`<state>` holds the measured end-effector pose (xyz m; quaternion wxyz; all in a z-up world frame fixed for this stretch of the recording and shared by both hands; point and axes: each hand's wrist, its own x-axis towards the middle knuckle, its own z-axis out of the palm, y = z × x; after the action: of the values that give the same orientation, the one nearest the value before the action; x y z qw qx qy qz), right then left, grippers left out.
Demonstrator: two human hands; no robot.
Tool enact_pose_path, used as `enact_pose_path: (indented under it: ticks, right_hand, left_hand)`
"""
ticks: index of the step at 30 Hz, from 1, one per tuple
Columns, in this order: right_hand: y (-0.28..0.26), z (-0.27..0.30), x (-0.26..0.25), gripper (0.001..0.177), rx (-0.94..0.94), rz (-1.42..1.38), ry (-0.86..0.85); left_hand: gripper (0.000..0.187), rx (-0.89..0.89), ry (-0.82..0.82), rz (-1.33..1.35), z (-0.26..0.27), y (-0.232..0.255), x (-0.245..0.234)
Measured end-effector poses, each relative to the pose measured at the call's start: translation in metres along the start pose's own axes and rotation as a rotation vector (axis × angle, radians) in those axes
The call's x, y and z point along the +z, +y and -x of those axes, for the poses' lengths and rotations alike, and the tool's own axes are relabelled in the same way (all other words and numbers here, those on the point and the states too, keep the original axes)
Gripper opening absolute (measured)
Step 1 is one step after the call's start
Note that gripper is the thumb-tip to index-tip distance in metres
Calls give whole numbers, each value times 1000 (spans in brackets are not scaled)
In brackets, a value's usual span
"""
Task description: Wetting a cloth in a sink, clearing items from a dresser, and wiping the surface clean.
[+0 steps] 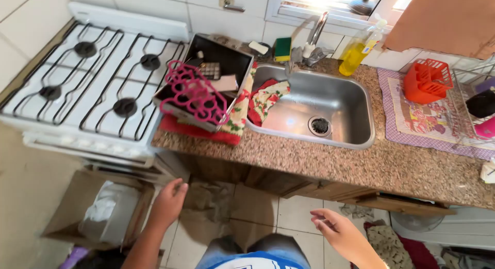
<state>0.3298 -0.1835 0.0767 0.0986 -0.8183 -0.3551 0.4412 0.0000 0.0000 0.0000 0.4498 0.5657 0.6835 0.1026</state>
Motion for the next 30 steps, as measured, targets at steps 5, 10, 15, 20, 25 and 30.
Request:
enact_pose_path:
  ticks: [5,10,15,20,25,30]
  right_hand:
    - [-10,-56,-30,32,33,21,-52]
    - [8,-137,-58,30,-218,187,93]
    - [-40,-191,-102,28,-231,2,63]
    - [-80,-301,-118,32,-273,-469,89]
    - [-140,-422,-141,29,-282,-963,239]
    - [-156,-555,-155,45,-832,13,763]
  left_hand:
    - [64,84,-68,-384,-69,52,10]
    - [70,-194,-301,-822,-96,99,23]
    - [64,-298,-390,-893,-103,133,19]
    - [68,-403,-458,-895,-124,124,25]
    - [68,-500,-468,-773,-128,120,25]
    - [67,-556,-522,-604,-131,115,22]
